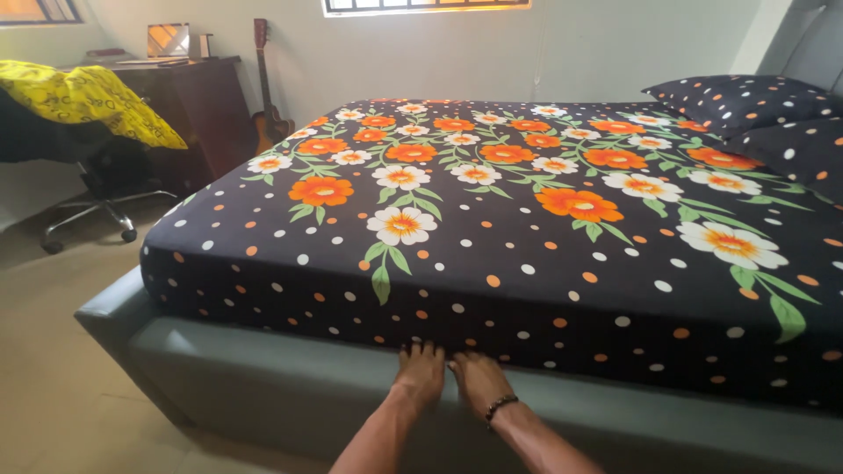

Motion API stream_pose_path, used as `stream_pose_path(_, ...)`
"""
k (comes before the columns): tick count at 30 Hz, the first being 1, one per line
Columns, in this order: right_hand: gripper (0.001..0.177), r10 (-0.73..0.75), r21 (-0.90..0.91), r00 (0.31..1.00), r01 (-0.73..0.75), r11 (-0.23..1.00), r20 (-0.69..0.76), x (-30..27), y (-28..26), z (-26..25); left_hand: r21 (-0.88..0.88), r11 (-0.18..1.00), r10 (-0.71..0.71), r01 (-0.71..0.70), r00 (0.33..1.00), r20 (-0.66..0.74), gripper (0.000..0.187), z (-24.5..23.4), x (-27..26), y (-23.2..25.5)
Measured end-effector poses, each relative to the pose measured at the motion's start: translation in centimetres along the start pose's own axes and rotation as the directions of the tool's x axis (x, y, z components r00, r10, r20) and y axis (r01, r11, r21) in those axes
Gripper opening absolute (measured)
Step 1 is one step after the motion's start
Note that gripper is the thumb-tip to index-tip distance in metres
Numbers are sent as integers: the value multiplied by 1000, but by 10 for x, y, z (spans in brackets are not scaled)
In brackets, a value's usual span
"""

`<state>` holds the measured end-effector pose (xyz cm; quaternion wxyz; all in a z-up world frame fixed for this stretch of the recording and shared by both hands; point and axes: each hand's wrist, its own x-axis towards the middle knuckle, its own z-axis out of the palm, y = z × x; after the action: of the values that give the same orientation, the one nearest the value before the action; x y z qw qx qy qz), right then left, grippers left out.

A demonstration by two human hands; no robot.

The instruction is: Tuck the edges of a floral-patterned bedsheet into the bed frame to make the bed.

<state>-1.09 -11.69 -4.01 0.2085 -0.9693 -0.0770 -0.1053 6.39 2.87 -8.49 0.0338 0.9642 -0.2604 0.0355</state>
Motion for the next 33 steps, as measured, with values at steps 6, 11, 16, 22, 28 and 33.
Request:
stream_pose_path(6,21,-367,-87,858,361,928,-358,-26,6,-36,167,986,-28,29,1000,-8,37,-79,-51,32)
stream_pose_path(11,19,-377,-106,826,368,924,-420,-24,-31,-141,185,966,251,-178,804,-539,37,-128,-56,14)
stream_pose_path(16,27,-366,-150,786,337,929,-498,27,-13,-167,-35,983,102,-180,697,-710,40,-196,-36,-1)
stream_pose_path(22,76,-97,-308,992,68,949,-77,88,10,-157,-135,990,-115,50,835,-538,59,-187,22,-52)
stream_pose_path(28,84,-74,-248,991,100,964,113,114,-1,-168,-128,967,-246,219,932,-268,65,-223,33,-58)
stream_pose_path(33,80,-145,-160,986,157,974,86,145,5,-155,-120,952,-295,281,948,-122,70,-233,51,-71)
